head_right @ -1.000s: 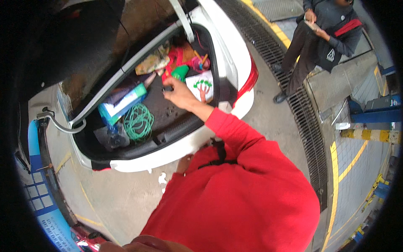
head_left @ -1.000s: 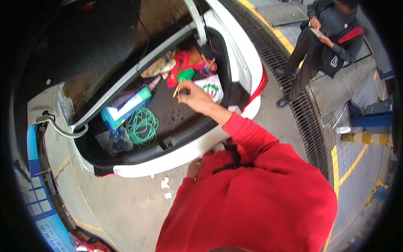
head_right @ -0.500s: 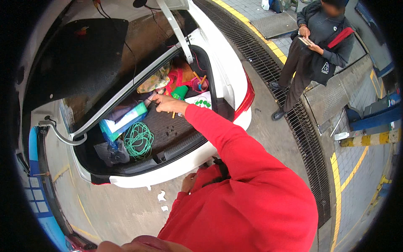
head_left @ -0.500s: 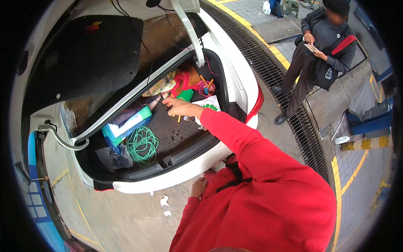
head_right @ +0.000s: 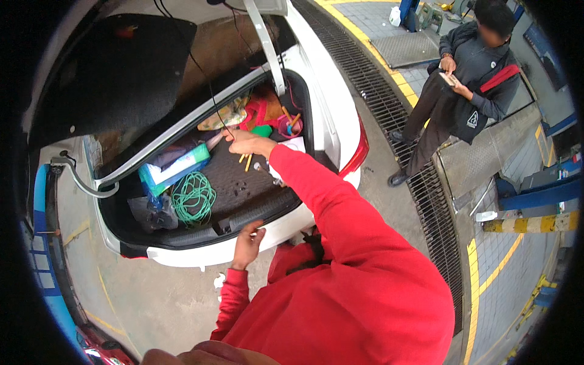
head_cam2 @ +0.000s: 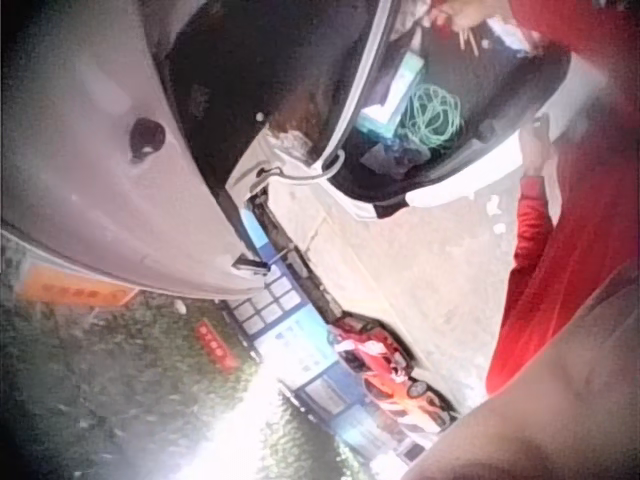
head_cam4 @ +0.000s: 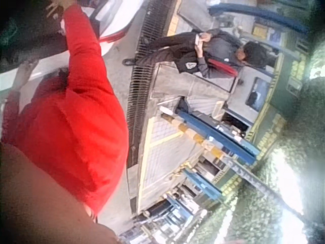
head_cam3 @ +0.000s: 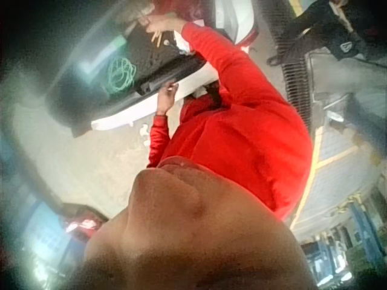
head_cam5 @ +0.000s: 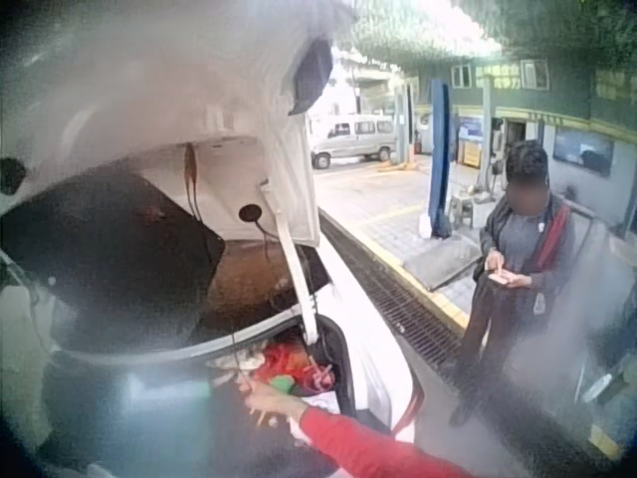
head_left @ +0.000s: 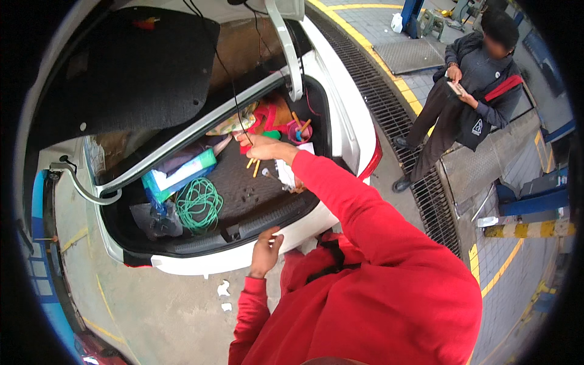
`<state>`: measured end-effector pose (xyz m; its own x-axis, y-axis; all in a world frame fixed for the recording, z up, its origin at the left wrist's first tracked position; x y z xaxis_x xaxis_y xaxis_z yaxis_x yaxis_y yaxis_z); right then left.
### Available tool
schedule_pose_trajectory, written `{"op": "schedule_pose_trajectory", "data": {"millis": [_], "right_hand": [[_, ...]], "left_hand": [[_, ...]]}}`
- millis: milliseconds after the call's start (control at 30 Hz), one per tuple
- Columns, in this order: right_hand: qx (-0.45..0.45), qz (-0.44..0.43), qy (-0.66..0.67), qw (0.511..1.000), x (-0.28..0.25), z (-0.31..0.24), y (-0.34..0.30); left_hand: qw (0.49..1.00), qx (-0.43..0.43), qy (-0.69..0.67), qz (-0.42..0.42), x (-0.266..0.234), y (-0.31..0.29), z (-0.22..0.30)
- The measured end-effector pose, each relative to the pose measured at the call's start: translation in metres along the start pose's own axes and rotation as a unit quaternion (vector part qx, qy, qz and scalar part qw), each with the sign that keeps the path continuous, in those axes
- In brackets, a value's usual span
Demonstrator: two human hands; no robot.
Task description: The person connects a rearview camera to the car's wiring in the trunk, then moves to the driver's seat and removes the dashboard infotainment unit to access the wiring harness. They use a smartphone flashlight to inspect the wires and appear to be preparing to connect the camera to the head unit.
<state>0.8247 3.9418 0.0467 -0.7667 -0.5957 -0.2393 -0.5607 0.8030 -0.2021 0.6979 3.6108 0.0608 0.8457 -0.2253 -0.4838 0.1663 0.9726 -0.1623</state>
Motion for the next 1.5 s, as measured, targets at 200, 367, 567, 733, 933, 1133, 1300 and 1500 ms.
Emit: {"op": "schedule_pose_trajectory", "data": {"millis": [200,367,567,733,933,1133,1300,1500], "right_hand": [[-0.069,0.012,-0.12,0.99,-0.07,-0.081,-0.051],[-0.107,0.108,-0.267,0.952,-0.148,-0.174,-0.114],[-0.283,0.264,0.035,0.922,-0.186,-0.307,-0.105],[-0.339,0.275,0.02,0.899,-0.191,-0.381,-0.083],[-0.332,0.25,0.03,0.909,-0.19,-0.424,-0.056],[-0.309,0.241,0.058,0.918,-0.187,-0.429,-0.056],[-0.251,0.223,0.112,0.935,-0.181,-0.43,-0.061],[-0.277,0.192,0.118,0.934,-0.182,-0.427,-0.062]], "left_hand": [[0.941,0.285,0.08,0.162,-0.111,0.049,0.251],[0.865,0.394,0.038,0.31,-0.16,0.119,0.368],[0.854,0.357,0.036,0.378,-0.217,0.21,0.405],[0.818,0.315,0.011,0.481,-0.252,0.298,0.409],[0.79,0.37,-0.037,0.487,-0.293,0.353,0.413],[0.836,0.349,-0.294,0.304,-0.289,0.341,0.419],[0.818,0.336,-0.365,0.291,-0.287,0.337,0.418],[0.845,0.293,-0.36,0.267,-0.288,0.323,0.426]]}}
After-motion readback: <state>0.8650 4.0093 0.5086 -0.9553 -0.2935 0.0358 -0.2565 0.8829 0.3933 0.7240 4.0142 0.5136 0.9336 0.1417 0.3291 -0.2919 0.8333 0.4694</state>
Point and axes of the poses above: each hand's wrist, its own y-axis towards the middle knuckle, its own x-axis out of the palm, z = x × y, the point moved 2 cm from there along y, towards the middle knuckle, and after that the axes turned 3 degrees about x, right-handed, at the moved point
